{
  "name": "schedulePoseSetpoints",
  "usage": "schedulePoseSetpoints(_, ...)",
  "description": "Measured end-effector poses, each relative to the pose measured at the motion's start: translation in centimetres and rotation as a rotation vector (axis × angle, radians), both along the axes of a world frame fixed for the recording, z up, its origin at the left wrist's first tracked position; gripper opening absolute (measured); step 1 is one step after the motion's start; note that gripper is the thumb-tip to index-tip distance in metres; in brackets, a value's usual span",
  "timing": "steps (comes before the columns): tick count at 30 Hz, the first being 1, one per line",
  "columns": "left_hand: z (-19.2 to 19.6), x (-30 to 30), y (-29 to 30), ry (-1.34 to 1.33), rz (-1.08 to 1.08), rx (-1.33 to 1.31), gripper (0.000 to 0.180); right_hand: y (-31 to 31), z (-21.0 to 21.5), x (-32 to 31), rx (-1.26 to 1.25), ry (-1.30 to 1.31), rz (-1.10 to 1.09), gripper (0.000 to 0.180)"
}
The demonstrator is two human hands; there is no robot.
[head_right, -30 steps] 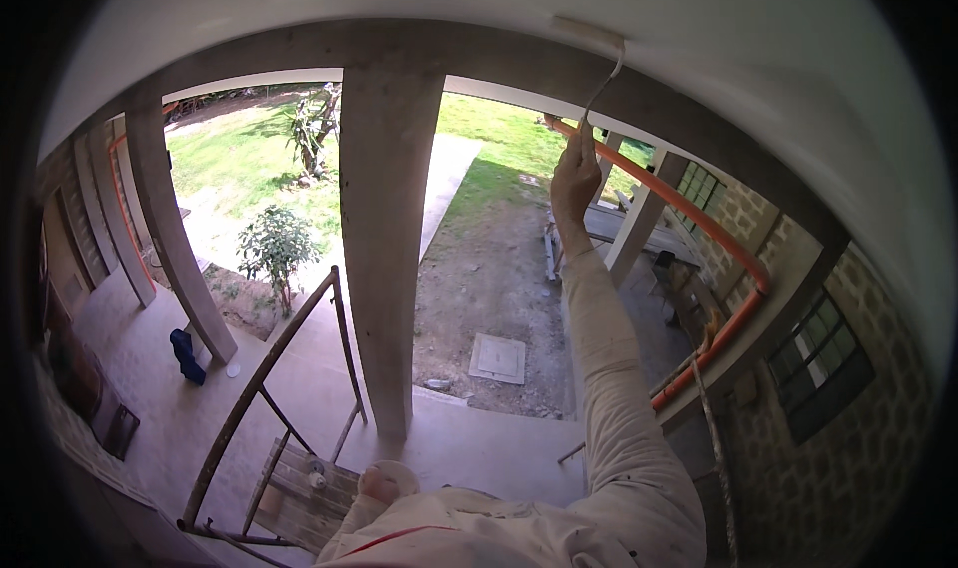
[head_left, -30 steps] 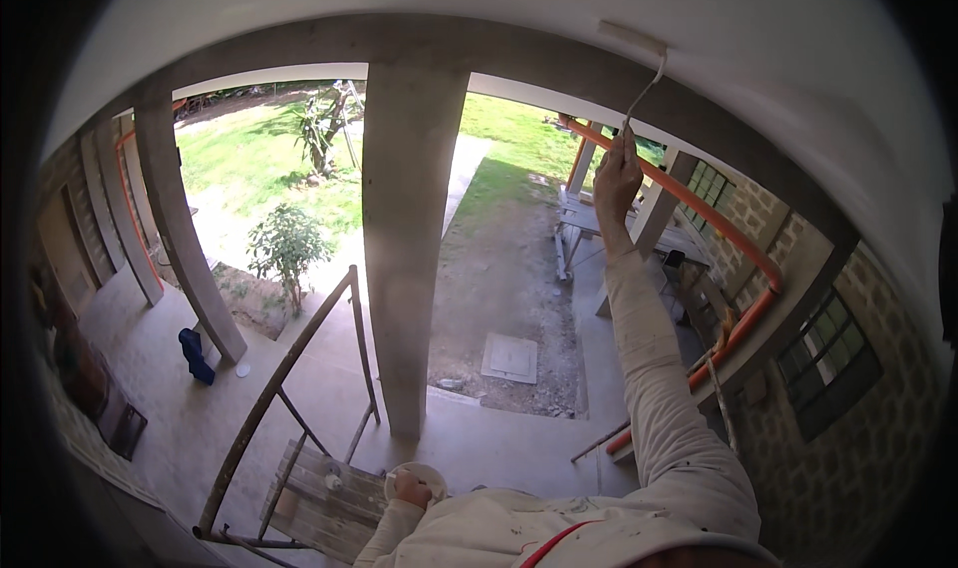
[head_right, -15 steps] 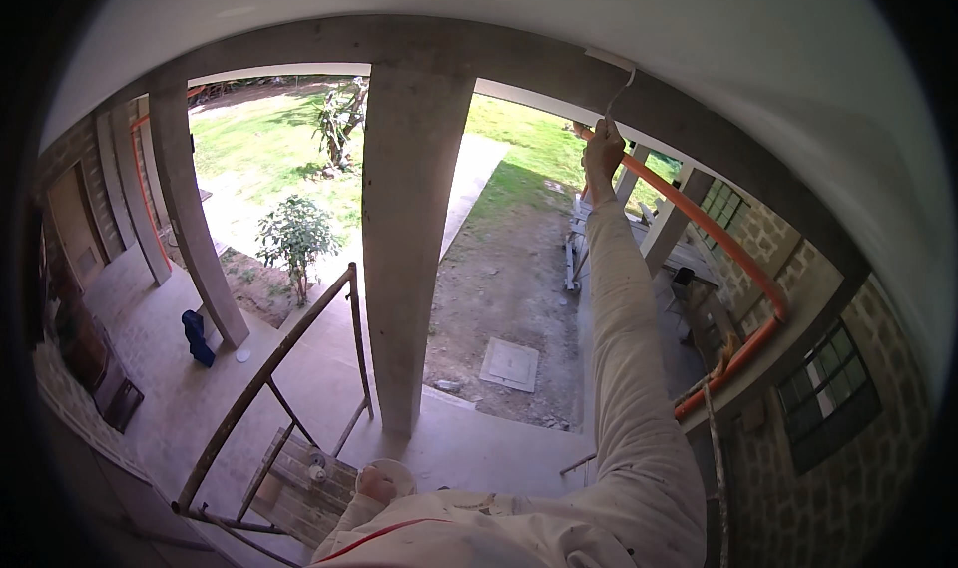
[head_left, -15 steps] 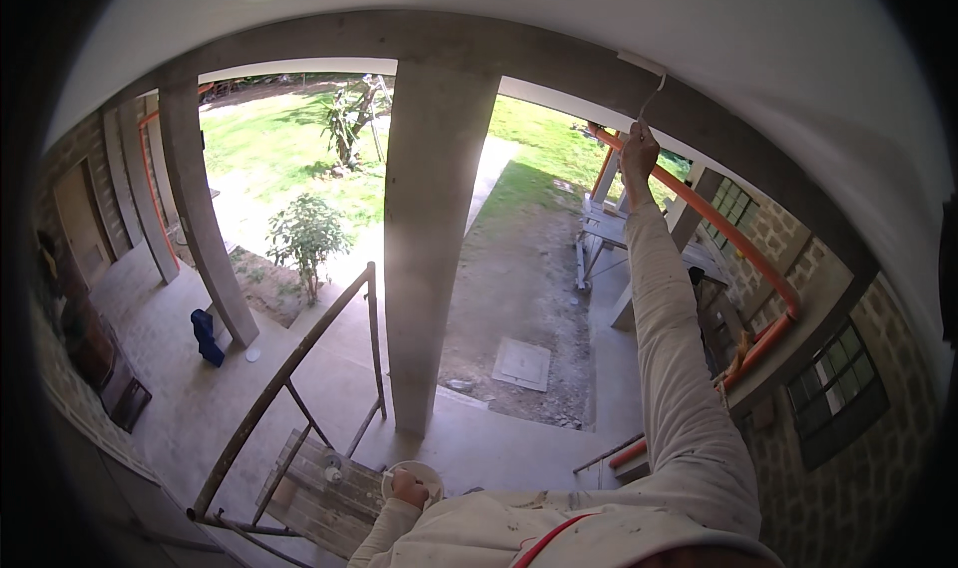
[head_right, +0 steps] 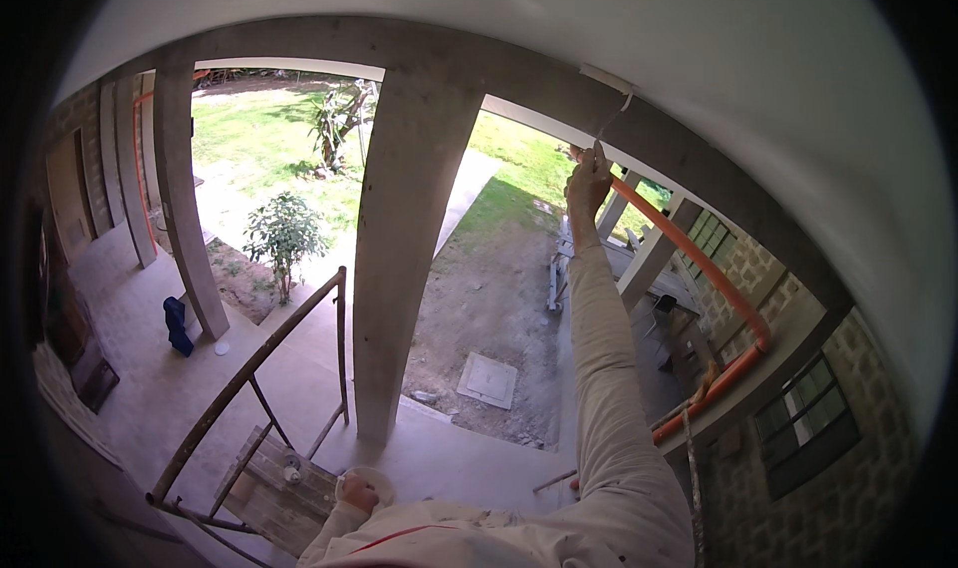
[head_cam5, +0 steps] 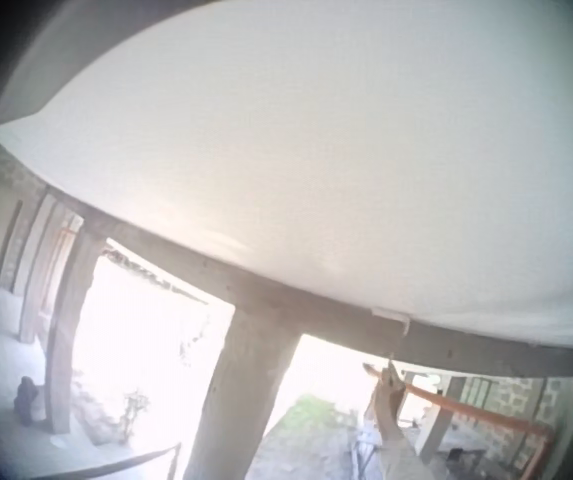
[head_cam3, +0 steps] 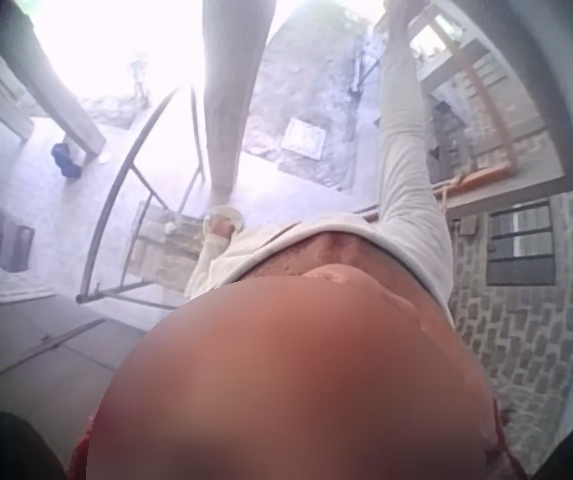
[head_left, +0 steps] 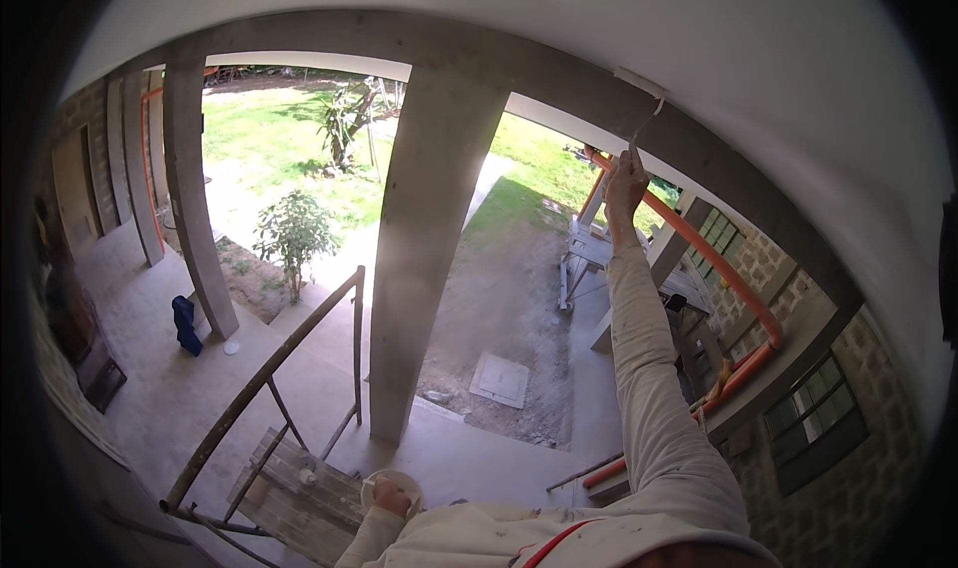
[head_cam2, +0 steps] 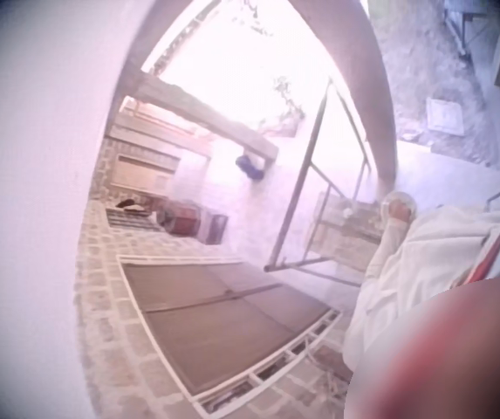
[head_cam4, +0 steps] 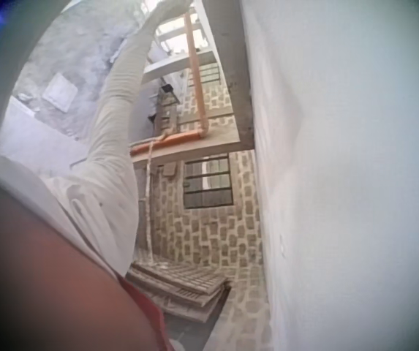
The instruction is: The person repeatedly dips a paint roller into a bucket and applies white paint to a ceiling beam above a doorway. The person stands on scaffolding and works in short strokes, reloading the roller several times.
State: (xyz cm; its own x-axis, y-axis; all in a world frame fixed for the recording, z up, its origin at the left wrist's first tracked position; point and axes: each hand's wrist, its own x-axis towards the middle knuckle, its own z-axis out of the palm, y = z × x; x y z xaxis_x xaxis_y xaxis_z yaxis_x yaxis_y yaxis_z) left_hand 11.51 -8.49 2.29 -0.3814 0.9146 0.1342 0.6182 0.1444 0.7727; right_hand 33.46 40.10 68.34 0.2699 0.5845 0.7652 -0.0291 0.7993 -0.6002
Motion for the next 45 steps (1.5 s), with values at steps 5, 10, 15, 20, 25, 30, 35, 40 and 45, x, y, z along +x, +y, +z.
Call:
schedulePoseSetpoints(5, 0.3, -0.1, 0.1, -0.103, 0.030, -0.083, 0.021, -8.2, -1.8, -1.5, 0.020, 0.033, 0.084, 0.043)
schedulePoseSetpoints(10, 0.4, -0.6, 0.1, -0.144, 0.049, -0.031, 0.023, -15.4, -2.7, -2.8, 0.069, 0.084, 0.146, 0.041)
schedulePoseSetpoints(15, 0.0, -1.6, -0.2, -0.096, -0.017, -0.035, 0.022, -20.7, -2.9, -3.5, 0.173, 0.116, 0.199, 0.044)
schedulePoseSetpoints(20, 0.1, -2.4, -0.4, -0.139, -0.030, -0.059, 0.024, -24.4, -2.7, -3.6, 0.267, 0.106, 0.146, 0.044)
schedulePoseSetpoints(25, 1.1, -2.9, -0.7, -0.146, -0.046, -0.051, 0.021, -26.8, -2.1, -3.5, 0.373, 0.093, 0.070, 0.045)
schedulePoseSetpoints(30, 1.4, -2.8, -0.5, -0.184, 0.038, -0.118, 0.020, -27.6, -1.4, -2.8, 0.475, 0.061, 0.077, 0.046)
schedulePoseSetpoints(35, 0.5, -3.2, -0.1, -0.044, -0.026, -0.082, 0.022, -26.5, -2.0, -3.6, 0.350, -0.009, -0.001, 0.047)
schedulePoseSetpoints(40, 0.0, -3.5, 0.1, 0.023, -0.119, -0.052, 0.025, -26.3, -3.6, -5.7, 0.271, -0.018, 0.066, 0.044)
schedulePoseSetpoints(45, 0.8, -3.2, -0.1, -0.105, -0.062, -0.082, 0.028, -25.0, -2.4, -6.9, 0.343, 0.020, 0.058, 0.043)
